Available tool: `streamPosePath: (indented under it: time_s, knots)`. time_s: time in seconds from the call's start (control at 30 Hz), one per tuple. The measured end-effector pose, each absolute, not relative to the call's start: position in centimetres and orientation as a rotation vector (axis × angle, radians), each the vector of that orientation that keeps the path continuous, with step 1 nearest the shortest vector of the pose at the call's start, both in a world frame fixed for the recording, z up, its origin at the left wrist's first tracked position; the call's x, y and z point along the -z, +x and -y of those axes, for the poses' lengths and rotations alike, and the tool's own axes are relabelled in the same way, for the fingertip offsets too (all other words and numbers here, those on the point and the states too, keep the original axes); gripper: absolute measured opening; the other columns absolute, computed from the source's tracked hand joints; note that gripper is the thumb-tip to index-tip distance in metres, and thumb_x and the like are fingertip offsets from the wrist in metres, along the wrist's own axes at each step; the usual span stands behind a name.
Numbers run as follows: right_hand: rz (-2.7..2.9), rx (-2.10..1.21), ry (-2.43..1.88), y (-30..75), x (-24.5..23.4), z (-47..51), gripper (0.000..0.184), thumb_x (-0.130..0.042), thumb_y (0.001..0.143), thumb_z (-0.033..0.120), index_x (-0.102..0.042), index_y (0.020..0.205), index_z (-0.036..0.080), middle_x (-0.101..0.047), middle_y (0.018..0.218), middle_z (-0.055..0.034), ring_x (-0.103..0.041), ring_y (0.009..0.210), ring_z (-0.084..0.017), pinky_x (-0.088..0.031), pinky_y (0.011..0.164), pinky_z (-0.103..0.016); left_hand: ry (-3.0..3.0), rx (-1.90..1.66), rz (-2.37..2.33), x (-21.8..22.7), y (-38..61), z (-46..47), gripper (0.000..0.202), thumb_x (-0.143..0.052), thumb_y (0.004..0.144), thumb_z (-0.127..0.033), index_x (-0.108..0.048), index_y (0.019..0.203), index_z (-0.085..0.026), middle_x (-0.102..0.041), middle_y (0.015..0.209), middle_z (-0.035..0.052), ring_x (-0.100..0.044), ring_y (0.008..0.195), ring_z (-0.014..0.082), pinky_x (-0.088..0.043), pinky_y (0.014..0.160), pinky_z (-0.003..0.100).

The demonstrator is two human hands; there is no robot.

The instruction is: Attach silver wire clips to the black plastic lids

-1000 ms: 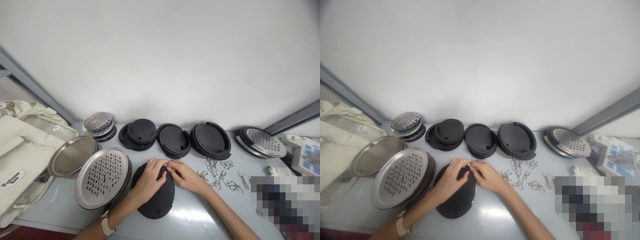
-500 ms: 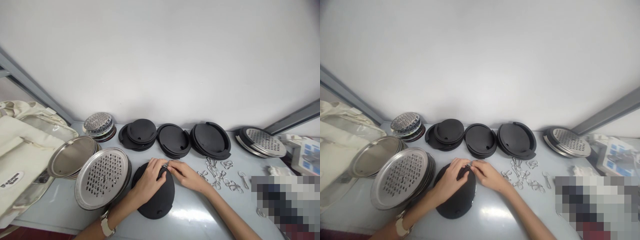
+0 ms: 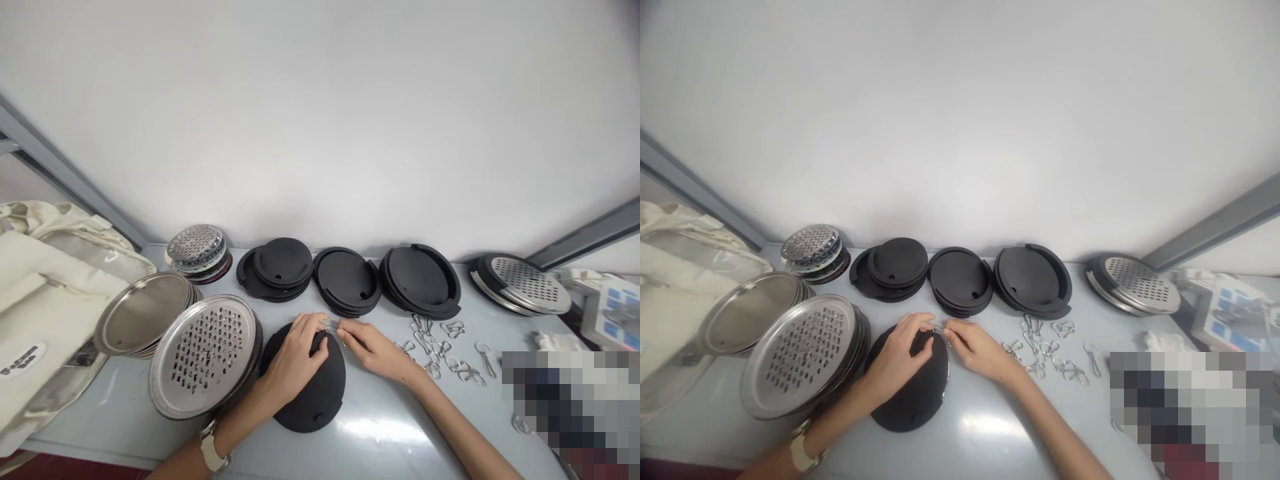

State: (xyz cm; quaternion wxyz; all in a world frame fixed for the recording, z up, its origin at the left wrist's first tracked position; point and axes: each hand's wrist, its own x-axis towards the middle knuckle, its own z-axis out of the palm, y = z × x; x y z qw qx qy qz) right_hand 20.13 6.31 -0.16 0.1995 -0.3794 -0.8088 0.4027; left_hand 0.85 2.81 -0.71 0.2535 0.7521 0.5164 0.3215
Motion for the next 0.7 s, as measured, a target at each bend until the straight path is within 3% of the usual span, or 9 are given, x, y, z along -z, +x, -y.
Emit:
streamPosePath:
  time_s: [0.27, 0.43, 0.7]
  knots:
    - [2.264, -1.099, -1.058, 19.83, 0.35, -6.15, 0.032, -0.032, 0.1, 0.033, -0.043, 0.073, 0.02, -0.046, 0.069, 0.0013, -0.044, 0.064, -0.014, -0.038, 0.062, -0.027, 1.975, -0.896, -1.388, 0.64, 0.93, -2.63, 0.031, -0.053, 0.08, -0.008, -0.048, 0.107, -0.024, -0.052, 0.103, 0.0015, -0.061, 0.086, 0.0143, -0.053, 0.075, 0.028]
    - [2.299, -1.088, -1.019, 19.81, 0.37, -6.19, 0.031, -0.032, 0.1, 0.031, -0.048, 0.076, 0.02, -0.051, 0.07, 0.0001, -0.049, 0.068, -0.016, -0.04, 0.066, -0.028, 2.029, -0.822, -1.32, 0.4, 1.12, -2.48, 0.03, -0.052, 0.08, -0.007, -0.049, 0.104, -0.023, -0.053, 0.105, 0.0019, -0.06, 0.086, 0.0148, -0.052, 0.079, 0.03]
    - [2.313, -1.149, -0.982, 20.08, -0.21, -6.28, 0.032, -0.034, 0.099, 0.029, -0.041, 0.07, 0.02, -0.045, 0.067, 0.0018, -0.045, 0.064, -0.014, -0.038, 0.063, -0.027, 2.083, -0.815, -1.398, 0.21, 1.16, -2.58, 0.03, -0.055, 0.077, -0.008, -0.051, 0.102, -0.023, -0.057, 0.099, 0.0024, -0.055, 0.094, 0.0207, -0.048, 0.084, 0.036]
